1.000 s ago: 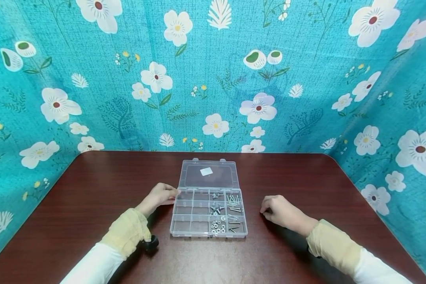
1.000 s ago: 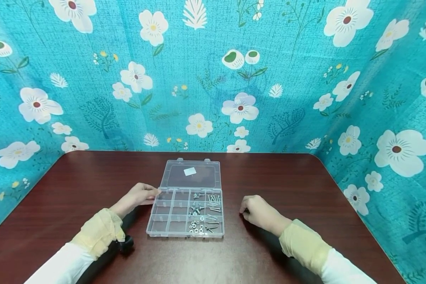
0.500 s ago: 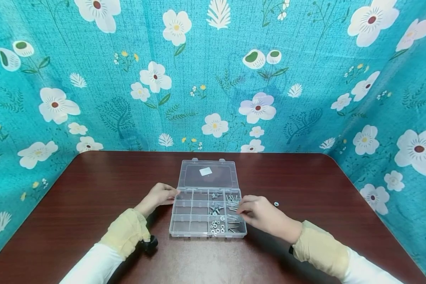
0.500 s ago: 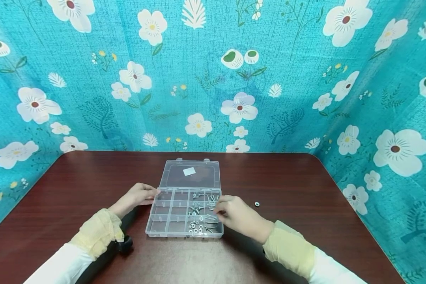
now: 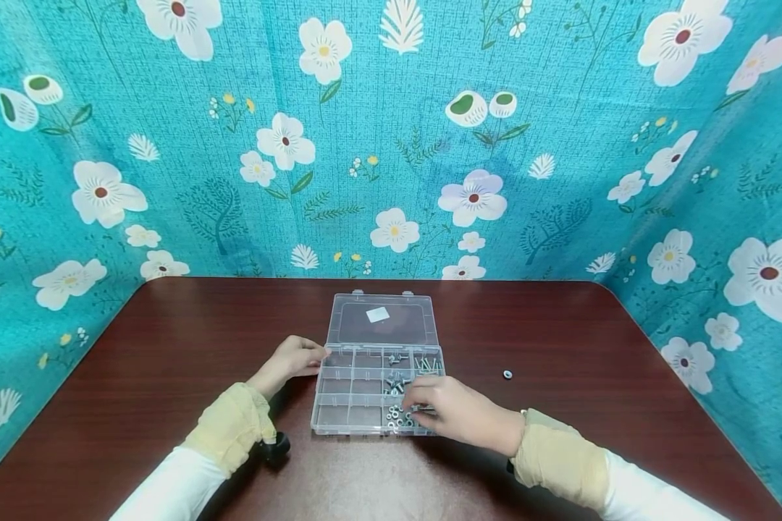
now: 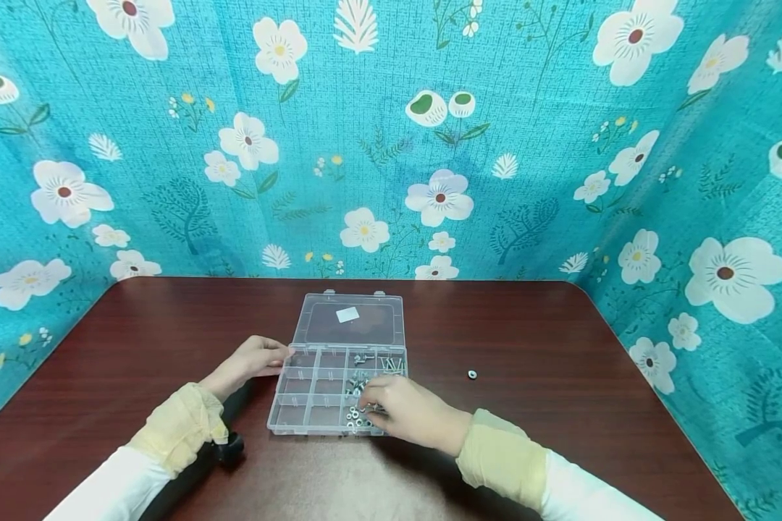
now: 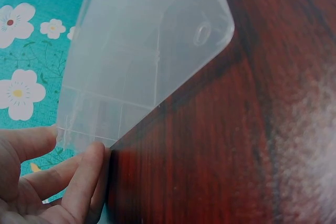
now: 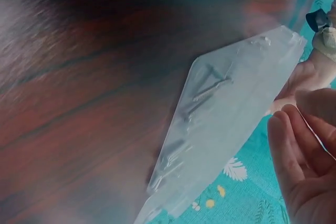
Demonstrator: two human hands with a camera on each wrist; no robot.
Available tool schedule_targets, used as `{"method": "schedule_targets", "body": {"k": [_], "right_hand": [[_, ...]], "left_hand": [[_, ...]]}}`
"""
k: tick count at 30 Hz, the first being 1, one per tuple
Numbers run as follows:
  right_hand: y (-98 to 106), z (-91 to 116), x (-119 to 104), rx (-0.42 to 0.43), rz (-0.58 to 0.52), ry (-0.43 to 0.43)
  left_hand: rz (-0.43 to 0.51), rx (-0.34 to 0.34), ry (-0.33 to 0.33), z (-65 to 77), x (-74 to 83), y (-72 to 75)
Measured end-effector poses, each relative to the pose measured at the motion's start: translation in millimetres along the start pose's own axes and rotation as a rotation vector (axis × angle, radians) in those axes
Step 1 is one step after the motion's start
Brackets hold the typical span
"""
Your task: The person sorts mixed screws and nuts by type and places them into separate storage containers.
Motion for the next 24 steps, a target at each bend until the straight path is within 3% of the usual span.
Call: {"method": "schedule_targets", "body": {"k": [4,11,24], "right_hand": [[7.2,5.2,2.6,-0.024,0.042,-0.029],[21.1,24.7,9.8,-0.036,0.123,-0.005],[45.7,55.7,21.7,-0.082,0.16,-0.147]], "left_hand": [[-0.005,0.006,-0.001,-0.2,0.0,-0.1],[0.002,0.0,-0.001,1.5,2.8,0.1],[-0.021,0.013,-0.004,1.3,1.2,-0.6]]}}
Point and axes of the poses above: each hand's wrist, its own z-axis away from the middle knuckle, its own y-axis out of the back of the hand, x = y × z, the point moved 3 cm from there along -z, towards the middle knuckle, and after that the axes turned 12 degrees about x, right-handed, at the moved point
